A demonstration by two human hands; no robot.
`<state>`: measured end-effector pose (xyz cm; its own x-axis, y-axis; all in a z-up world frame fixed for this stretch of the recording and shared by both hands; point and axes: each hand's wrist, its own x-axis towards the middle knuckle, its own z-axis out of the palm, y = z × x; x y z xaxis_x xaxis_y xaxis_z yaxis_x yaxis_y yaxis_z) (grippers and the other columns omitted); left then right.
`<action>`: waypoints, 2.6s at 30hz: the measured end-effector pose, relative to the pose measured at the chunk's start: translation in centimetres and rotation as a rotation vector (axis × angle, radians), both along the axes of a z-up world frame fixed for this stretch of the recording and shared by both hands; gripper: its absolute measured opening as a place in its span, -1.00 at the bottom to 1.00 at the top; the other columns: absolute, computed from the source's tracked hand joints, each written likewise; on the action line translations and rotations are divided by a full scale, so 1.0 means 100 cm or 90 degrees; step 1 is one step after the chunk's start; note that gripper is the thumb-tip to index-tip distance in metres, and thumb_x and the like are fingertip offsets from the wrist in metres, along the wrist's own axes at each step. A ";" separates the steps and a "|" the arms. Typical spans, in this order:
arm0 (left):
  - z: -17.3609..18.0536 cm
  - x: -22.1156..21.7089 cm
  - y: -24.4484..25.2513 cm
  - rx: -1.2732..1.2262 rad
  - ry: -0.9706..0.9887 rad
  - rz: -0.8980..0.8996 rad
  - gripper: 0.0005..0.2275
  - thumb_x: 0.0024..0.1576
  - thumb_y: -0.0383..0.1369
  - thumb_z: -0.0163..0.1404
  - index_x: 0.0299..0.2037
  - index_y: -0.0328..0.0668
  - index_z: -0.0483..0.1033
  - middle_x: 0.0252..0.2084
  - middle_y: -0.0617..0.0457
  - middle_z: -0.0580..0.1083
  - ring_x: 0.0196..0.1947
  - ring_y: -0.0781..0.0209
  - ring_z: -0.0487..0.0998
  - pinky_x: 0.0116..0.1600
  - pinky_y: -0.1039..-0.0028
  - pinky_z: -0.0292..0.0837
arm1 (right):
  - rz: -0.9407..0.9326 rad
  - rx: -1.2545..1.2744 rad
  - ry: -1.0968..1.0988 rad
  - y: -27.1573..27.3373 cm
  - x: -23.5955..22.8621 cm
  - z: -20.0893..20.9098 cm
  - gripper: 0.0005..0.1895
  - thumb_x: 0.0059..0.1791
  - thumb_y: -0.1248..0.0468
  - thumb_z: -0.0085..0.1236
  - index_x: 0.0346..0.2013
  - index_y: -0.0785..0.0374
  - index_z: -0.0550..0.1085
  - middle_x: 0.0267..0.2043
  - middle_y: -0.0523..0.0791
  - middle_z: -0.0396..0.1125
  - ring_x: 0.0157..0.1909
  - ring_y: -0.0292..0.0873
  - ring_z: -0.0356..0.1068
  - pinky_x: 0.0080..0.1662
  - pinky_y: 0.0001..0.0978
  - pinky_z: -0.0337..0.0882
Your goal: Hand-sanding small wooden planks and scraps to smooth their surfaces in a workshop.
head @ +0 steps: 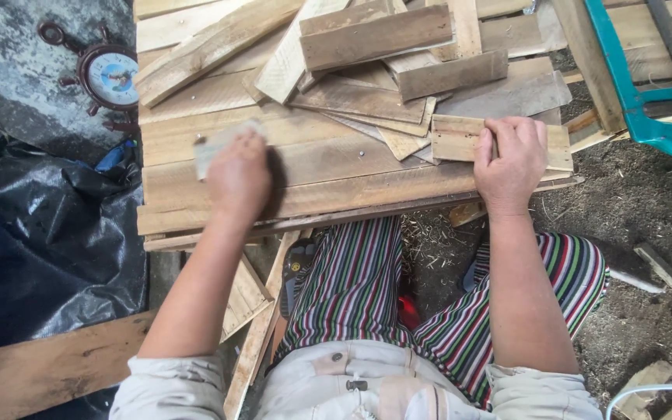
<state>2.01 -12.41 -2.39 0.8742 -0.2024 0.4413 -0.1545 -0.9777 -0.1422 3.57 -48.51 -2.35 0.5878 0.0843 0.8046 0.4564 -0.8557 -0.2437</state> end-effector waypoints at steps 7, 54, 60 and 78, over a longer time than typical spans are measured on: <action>0.003 -0.005 -0.061 0.019 0.001 -0.068 -0.78 -0.14 -0.46 -0.16 -0.29 -0.25 0.42 -0.30 -0.09 0.44 -0.29 0.06 0.46 -0.25 0.37 0.35 | -0.017 -0.016 -0.005 -0.001 0.001 -0.001 -0.93 -0.11 0.33 -0.04 -0.43 0.26 0.40 -0.45 -0.11 0.16 -0.34 -0.10 0.20 -0.25 -0.37 0.25; 0.044 -0.013 0.108 -0.018 0.255 0.275 -0.69 -0.08 -0.49 -0.39 -0.18 -0.23 0.35 -0.10 -0.07 0.36 -0.30 -0.19 0.40 -0.38 0.08 0.25 | -0.107 -0.088 0.022 0.009 -0.004 0.012 -0.86 -0.09 0.31 -0.08 -0.45 0.27 0.44 -0.48 -0.09 0.26 -0.37 -0.20 0.19 -0.37 -0.50 0.24; -0.003 -0.009 0.101 0.198 0.146 0.281 -0.66 -0.05 -0.45 -0.35 -0.09 -0.26 0.35 -0.08 -0.04 0.36 -0.29 0.16 0.45 -0.48 0.37 0.37 | -0.111 -0.085 0.037 0.012 -0.008 0.019 -0.90 -0.14 0.33 -0.06 -0.47 0.27 0.44 -0.47 -0.09 0.23 -0.37 -0.17 0.16 -0.37 -0.46 0.19; 0.028 -0.038 -0.087 0.071 0.115 -0.147 -0.70 -0.11 -0.44 -0.20 -0.15 -0.23 0.39 -0.10 -0.09 0.37 -0.10 0.03 0.37 -0.10 0.40 0.25 | -0.012 0.000 -0.010 0.003 -0.004 0.014 -0.92 -0.13 0.33 -0.07 -0.47 0.27 0.38 -0.47 -0.11 0.15 -0.37 -0.12 0.19 -0.27 -0.40 0.24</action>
<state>-1.83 -21.13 0.43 0.8615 -0.4436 0.2471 -0.4037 -0.8935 -0.1965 3.16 -48.26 -0.93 0.5770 0.0744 0.8134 0.4445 -0.8641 -0.2363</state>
